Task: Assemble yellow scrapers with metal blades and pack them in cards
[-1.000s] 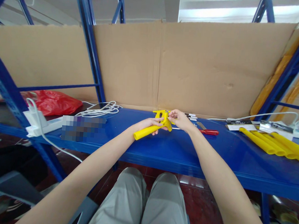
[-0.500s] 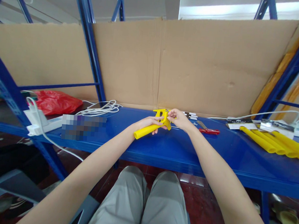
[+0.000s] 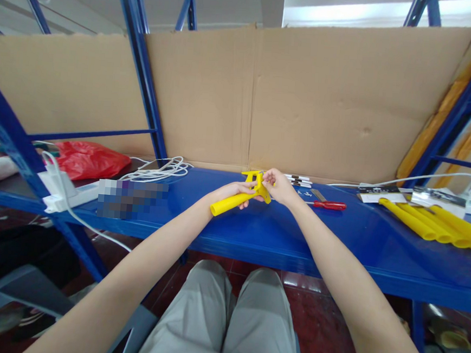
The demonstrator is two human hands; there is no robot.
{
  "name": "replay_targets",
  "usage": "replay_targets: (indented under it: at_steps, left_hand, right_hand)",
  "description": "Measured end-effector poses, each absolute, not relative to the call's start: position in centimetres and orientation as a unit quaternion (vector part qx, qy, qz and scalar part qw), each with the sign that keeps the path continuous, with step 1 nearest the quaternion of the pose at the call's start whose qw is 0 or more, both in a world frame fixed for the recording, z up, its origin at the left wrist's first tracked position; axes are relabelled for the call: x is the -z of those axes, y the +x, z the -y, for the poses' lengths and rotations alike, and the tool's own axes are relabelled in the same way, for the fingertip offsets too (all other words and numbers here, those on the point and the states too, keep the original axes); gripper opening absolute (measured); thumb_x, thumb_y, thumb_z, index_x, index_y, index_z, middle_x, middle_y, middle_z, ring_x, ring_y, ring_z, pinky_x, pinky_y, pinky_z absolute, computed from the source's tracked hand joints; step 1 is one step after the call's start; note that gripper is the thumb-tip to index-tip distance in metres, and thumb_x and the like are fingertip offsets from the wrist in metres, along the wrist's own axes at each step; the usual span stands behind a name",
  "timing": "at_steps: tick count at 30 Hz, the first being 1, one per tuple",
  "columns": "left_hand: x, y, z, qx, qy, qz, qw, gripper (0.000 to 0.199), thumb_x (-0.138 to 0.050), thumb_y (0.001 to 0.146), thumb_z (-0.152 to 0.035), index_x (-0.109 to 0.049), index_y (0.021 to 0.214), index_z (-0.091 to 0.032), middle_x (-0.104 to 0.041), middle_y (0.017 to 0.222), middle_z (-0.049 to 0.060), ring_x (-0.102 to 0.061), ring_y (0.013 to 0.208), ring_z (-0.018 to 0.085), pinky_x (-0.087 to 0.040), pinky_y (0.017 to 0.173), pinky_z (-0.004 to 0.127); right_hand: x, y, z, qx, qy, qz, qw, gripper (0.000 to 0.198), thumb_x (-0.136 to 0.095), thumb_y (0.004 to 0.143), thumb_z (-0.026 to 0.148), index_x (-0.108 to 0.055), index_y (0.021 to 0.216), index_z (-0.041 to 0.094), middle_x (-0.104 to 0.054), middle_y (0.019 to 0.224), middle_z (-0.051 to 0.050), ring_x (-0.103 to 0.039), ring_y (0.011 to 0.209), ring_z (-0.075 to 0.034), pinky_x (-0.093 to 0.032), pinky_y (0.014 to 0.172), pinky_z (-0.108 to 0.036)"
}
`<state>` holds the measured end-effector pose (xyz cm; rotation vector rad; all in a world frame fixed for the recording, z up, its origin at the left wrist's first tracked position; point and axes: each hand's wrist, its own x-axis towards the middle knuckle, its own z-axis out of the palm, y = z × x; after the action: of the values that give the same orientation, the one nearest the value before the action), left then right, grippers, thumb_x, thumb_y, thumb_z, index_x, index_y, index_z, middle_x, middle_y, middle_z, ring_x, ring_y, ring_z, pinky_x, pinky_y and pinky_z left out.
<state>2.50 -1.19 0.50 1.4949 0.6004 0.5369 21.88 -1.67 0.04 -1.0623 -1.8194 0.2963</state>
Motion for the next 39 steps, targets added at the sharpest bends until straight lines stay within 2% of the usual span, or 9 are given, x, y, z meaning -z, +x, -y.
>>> replay_targets:
  at_steps: [14,17,20,23,26,29,34,37,39]
  left_hand:
    - [-0.5,2.3,1.4,-0.232,0.667,-0.251,0.662,0.053,-0.055,0.085,-0.012,-0.046,0.137,-0.014,-0.073,0.095,0.012,-0.057,0.045,0.008,-0.045,0.045,0.019]
    - [-0.6,2.2,1.7,-0.243,0.674,-0.248,0.652,0.05,-0.056,0.085,-0.012,-0.048,0.134,-0.012,-0.072,0.097,0.012,-0.056,0.045,0.008,-0.045,0.045,0.018]
    - [-0.7,2.2,2.2,-0.254,0.678,-0.249,0.643,0.051,-0.055,0.084,-0.01,-0.048,0.134,-0.011,-0.072,0.099,0.013,-0.056,0.045,0.007,-0.046,0.044,0.019]
    - [-0.9,2.3,2.6,-0.256,0.681,-0.248,0.64,0.052,-0.055,0.084,-0.01,-0.048,0.135,-0.011,-0.072,0.099,0.013,-0.055,0.045,0.008,-0.046,0.044,0.02]
    - [-1.1,2.3,3.0,-0.258,0.68,-0.249,0.64,0.053,-0.054,0.085,-0.009,-0.047,0.137,-0.012,-0.072,0.099,0.014,-0.056,0.046,0.008,-0.045,0.044,0.02]
    - [-1.2,2.3,3.2,-0.27,0.675,-0.244,0.642,0.056,-0.055,0.085,-0.009,-0.045,0.14,-0.013,-0.072,0.098,0.013,-0.056,0.045,0.009,-0.046,0.045,0.021]
    - [-1.4,2.4,2.9,-0.304,0.66,-0.211,0.654,0.061,-0.057,0.084,-0.01,-0.043,0.143,-0.017,-0.072,0.087,0.008,-0.054,0.044,0.008,-0.044,0.046,0.019]
    - [-1.5,2.5,2.6,-0.351,0.627,-0.221,0.66,0.064,-0.055,0.084,-0.009,-0.039,0.146,-0.018,-0.071,0.083,0.006,-0.052,0.042,0.007,-0.043,0.044,0.019]
    - [-1.5,2.6,2.4,-0.389,0.597,-0.243,0.658,0.068,-0.054,0.084,-0.007,-0.035,0.148,-0.019,-0.07,0.083,0.005,-0.052,0.042,0.007,-0.043,0.044,0.02]
  right_hand:
    - [-0.1,21.8,1.9,-0.148,-0.473,0.716,0.492,0.016,-0.063,0.067,0.019,-0.05,0.075,0.022,-0.06,0.08,-0.003,-0.056,0.074,-0.017,-0.049,0.078,-0.037]
    - [0.0,22.1,1.9,-0.19,-0.487,0.679,0.515,0.019,-0.068,0.067,0.021,-0.055,0.08,0.02,-0.064,0.088,-0.005,-0.059,0.08,-0.017,-0.05,0.08,-0.037]
    - [0.1,22.5,2.0,-0.254,-0.485,0.677,0.492,0.02,-0.07,0.069,0.025,-0.061,0.085,0.019,-0.067,0.094,-0.006,-0.06,0.084,-0.017,-0.051,0.081,-0.036]
    - [0.0,22.8,2.3,-0.307,-0.466,0.695,0.453,0.02,-0.07,0.071,0.033,-0.062,0.083,0.019,-0.069,0.089,-0.005,-0.061,0.08,-0.016,-0.05,0.079,-0.035]
    - [-0.2,23.2,2.5,-0.324,-0.449,0.7,0.452,0.027,-0.072,0.07,0.04,-0.059,0.081,0.019,-0.068,0.085,-0.003,-0.06,0.075,-0.015,-0.05,0.074,-0.032]
    - [-0.3,23.2,2.5,-0.315,-0.442,0.705,0.456,0.029,-0.071,0.071,0.044,-0.059,0.082,0.021,-0.069,0.086,-0.004,-0.061,0.076,-0.016,-0.051,0.072,-0.032]
    - [0.1,22.8,1.9,-0.244,-0.458,0.721,0.459,0.029,-0.062,0.081,0.049,-0.063,0.088,0.021,-0.071,0.095,-0.009,-0.064,0.086,-0.02,-0.052,0.076,-0.034]
    - [0.6,22.6,1.4,-0.202,-0.482,0.75,0.406,0.031,-0.06,0.083,0.049,-0.064,0.089,0.019,-0.072,0.097,-0.012,-0.066,0.087,-0.023,-0.052,0.078,-0.036]
    - [0.8,23.0,1.2,-0.157,-0.526,0.756,0.356,0.032,-0.065,0.078,0.048,-0.064,0.09,0.019,-0.072,0.095,-0.013,-0.066,0.087,-0.025,-0.051,0.078,-0.037]
